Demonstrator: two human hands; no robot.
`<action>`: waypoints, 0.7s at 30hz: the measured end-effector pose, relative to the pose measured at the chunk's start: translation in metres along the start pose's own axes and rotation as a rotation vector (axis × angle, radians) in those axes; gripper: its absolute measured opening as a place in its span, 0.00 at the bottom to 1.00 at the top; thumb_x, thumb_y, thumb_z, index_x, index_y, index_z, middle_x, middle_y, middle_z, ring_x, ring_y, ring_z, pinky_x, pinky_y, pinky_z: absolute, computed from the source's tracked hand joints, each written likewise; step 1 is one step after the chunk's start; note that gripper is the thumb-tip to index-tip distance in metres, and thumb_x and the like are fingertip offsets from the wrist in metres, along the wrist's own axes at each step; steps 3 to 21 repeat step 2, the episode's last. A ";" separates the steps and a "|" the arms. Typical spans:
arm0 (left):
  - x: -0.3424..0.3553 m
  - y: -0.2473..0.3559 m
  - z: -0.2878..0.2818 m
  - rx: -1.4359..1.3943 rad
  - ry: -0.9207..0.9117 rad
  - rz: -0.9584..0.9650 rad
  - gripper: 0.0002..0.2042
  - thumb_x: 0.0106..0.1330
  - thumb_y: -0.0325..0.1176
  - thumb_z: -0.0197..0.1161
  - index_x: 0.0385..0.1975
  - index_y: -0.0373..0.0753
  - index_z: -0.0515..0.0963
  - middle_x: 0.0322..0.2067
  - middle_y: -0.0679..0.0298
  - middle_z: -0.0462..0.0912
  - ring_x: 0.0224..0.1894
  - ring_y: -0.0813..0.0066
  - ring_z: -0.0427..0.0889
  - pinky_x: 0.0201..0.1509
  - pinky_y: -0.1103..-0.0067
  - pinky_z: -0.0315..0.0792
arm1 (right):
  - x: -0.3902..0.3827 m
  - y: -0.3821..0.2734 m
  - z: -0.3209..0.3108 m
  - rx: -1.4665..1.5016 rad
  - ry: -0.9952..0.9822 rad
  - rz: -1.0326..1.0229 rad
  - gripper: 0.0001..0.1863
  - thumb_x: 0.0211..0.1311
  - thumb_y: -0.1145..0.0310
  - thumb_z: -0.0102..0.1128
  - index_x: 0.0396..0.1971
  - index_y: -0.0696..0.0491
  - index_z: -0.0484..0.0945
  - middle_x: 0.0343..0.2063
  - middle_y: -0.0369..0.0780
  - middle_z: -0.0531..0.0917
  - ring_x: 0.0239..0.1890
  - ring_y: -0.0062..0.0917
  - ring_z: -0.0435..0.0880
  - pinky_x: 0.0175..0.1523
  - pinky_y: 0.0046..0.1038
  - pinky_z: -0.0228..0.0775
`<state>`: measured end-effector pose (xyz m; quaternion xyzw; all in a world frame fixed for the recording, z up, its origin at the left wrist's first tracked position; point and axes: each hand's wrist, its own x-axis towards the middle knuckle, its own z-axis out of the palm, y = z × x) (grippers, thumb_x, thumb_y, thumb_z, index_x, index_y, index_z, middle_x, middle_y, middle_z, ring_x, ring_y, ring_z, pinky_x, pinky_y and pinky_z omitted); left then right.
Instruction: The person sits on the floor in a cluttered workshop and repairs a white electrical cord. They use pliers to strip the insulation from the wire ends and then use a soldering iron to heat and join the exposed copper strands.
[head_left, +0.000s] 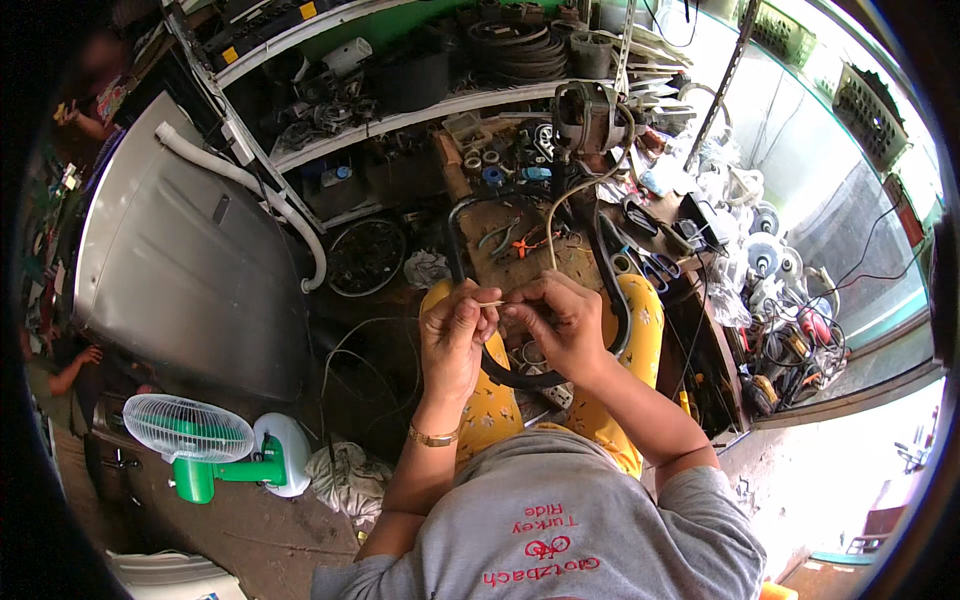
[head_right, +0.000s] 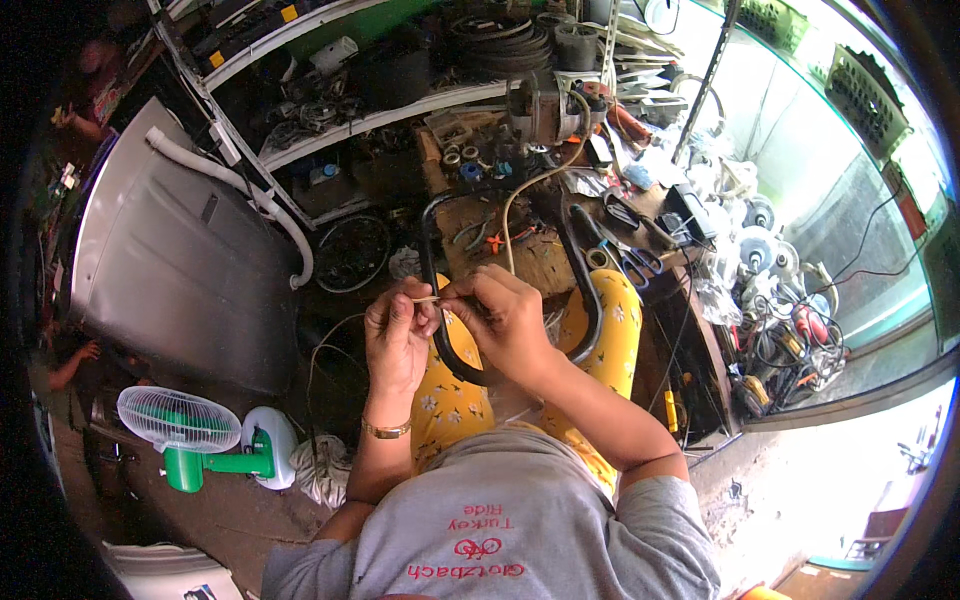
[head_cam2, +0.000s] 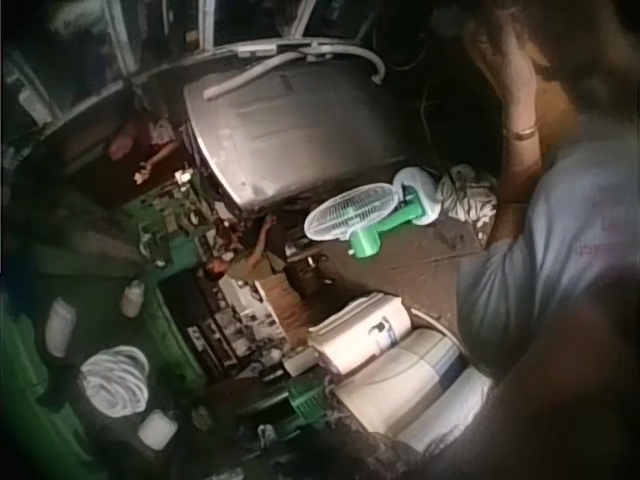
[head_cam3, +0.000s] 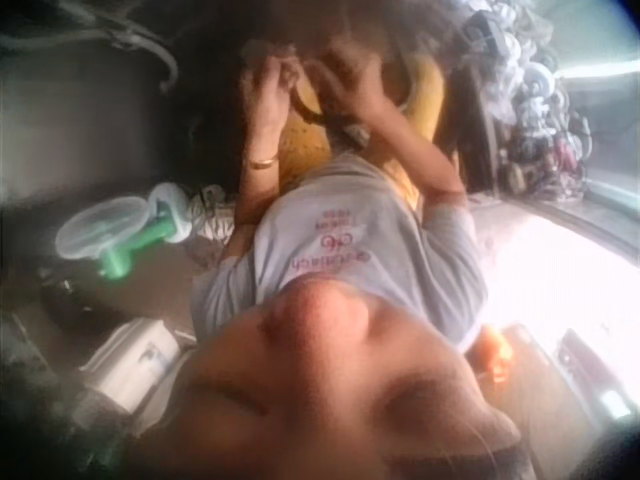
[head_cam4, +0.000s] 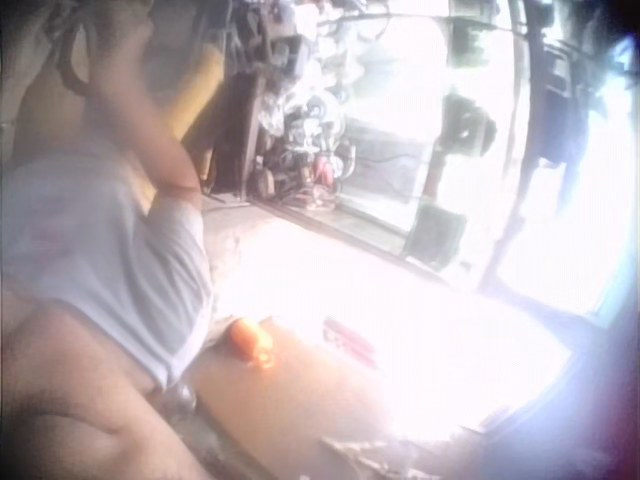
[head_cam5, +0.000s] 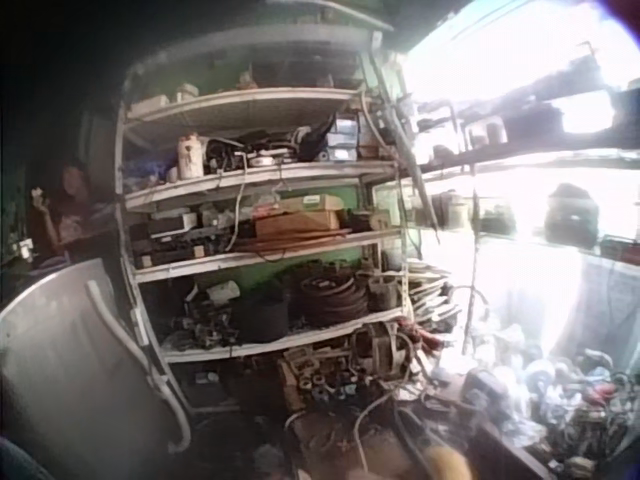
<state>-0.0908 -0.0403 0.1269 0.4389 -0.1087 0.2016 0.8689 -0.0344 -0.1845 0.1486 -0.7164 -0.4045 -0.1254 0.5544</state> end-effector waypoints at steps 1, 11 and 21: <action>0.001 0.000 -0.002 0.062 -0.045 -0.016 0.13 0.66 0.39 0.59 0.39 0.35 0.80 0.30 0.69 0.78 0.27 0.84 0.68 0.29 0.86 0.62 | 0.002 -0.001 -0.003 -0.082 0.002 -0.061 0.03 0.58 0.77 0.61 0.33 0.58 0.77 0.28 0.37 0.82 0.29 0.26 0.81 0.34 0.22 0.73; 0.000 0.000 -0.007 0.123 -0.091 -0.032 0.13 0.66 0.40 0.59 0.39 0.36 0.80 0.28 0.71 0.76 0.27 0.82 0.67 0.30 0.84 0.62 | 0.003 -0.003 -0.005 -0.165 0.005 -0.122 0.02 0.60 0.76 0.60 0.32 0.57 0.78 0.28 0.36 0.82 0.28 0.29 0.82 0.34 0.23 0.74; 0.000 0.000 -0.007 0.123 -0.091 -0.032 0.13 0.66 0.40 0.59 0.39 0.36 0.80 0.28 0.71 0.76 0.27 0.82 0.67 0.30 0.84 0.62 | 0.003 -0.003 -0.005 -0.165 0.005 -0.122 0.02 0.60 0.76 0.60 0.32 0.57 0.78 0.28 0.36 0.82 0.28 0.29 0.82 0.34 0.23 0.74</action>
